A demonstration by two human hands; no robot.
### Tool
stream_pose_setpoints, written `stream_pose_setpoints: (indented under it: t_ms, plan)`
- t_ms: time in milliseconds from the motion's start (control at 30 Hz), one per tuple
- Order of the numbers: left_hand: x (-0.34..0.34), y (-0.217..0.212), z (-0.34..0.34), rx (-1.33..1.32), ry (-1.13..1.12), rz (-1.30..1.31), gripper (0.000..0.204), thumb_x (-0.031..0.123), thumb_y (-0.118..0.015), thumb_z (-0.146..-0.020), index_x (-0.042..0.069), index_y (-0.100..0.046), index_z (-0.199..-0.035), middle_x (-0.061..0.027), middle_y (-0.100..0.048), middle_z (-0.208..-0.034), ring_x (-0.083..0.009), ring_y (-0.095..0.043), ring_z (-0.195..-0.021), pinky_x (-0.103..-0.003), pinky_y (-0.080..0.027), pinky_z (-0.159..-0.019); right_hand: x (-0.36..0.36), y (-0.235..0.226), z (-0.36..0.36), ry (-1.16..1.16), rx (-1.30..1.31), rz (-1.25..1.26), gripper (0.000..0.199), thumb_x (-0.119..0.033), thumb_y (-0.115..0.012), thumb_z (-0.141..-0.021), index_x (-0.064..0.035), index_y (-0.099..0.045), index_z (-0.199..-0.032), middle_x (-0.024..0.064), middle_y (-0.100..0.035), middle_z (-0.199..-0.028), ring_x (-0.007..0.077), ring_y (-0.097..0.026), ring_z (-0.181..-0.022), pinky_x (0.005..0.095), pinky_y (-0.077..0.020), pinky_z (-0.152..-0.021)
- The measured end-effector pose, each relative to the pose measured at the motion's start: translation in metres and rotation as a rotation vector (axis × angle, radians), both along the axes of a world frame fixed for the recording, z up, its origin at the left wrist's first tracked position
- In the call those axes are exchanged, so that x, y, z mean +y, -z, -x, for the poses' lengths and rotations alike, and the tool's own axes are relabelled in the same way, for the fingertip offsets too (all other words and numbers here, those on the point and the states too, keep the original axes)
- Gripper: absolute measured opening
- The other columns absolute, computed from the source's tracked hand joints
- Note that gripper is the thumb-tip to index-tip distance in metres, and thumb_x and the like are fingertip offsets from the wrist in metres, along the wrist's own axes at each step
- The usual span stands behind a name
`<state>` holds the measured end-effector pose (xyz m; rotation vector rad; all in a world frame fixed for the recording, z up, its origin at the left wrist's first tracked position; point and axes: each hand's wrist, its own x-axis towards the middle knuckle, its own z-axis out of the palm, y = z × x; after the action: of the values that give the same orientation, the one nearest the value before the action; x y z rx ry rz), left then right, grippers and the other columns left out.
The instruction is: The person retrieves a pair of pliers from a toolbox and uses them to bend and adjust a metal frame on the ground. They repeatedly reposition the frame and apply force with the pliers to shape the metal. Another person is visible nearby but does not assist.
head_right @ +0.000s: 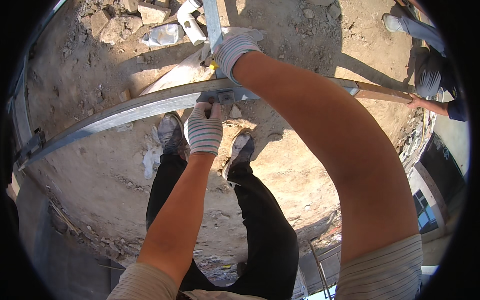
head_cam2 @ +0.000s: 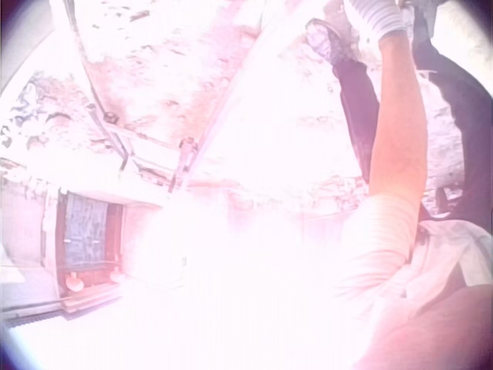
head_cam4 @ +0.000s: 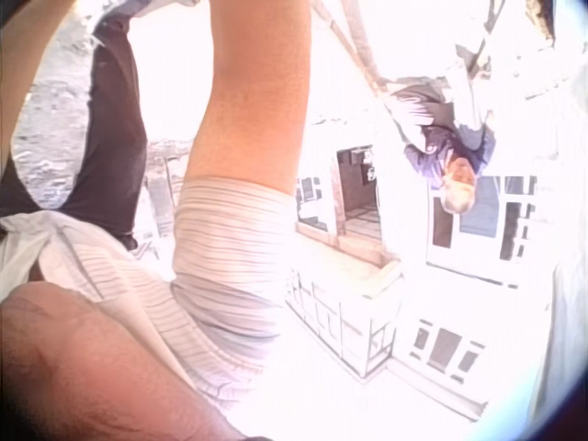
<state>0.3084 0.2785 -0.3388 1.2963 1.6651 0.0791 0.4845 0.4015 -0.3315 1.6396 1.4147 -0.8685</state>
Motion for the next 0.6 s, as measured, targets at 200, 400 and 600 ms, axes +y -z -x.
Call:
stream_pose_setpoints:
  t_ms: [200, 400, 600]
  plan:
    - [0.009, 0.006, -0.006, -0.47, -0.45, 0.479, 0.036, 0.038, -0.063, -0.096, 0.005, -0.063, -0.083, -0.0011, -0.058, -0.067, -0.008, -0.051, -0.052, -0.024, -0.044, -0.049, -0.028, 0.029, -0.021, -0.155, 0.033, -0.257, 0.034, -0.026, -0.042, -0.103, -0.0074, -0.058, -0.126, 0.0175, -0.067, -0.107, 0.0345, -0.066, -0.101, 0.0445, -0.0555, -0.084]
    - [0.001, -0.017, 0.012, -0.453, -0.494, 0.464, 0.034, 0.037, -0.069, -0.093, 0.003, -0.065, -0.091, -0.0019, -0.063, -0.072, -0.0094, -0.057, -0.055, -0.024, -0.051, -0.054, -0.052, -0.049, -0.004, 0.301, 0.08, -0.277, 0.046, -0.019, -0.061, -0.092, -0.0116, -0.048, -0.135, 0.0183, -0.062, -0.112, 0.0349, -0.065, -0.101, 0.0438, -0.0543, -0.086]
    - [-0.016, -0.057, 0.049, -0.846, -0.542, 0.69, 0.064, 0.053, -0.062, -0.093, 0.002, -0.051, -0.129, -0.0085, -0.06, -0.115, -0.0156, -0.06, -0.104, -0.033, -0.051, -0.091, -0.138, -0.097, 0.071, 0.707, 0.302, -0.46, 0.063, -0.01, -0.068, -0.079, -0.0057, -0.041, -0.136, 0.0208, -0.06, -0.113, 0.0376, -0.064, -0.1, 0.0428, -0.0532, -0.086]
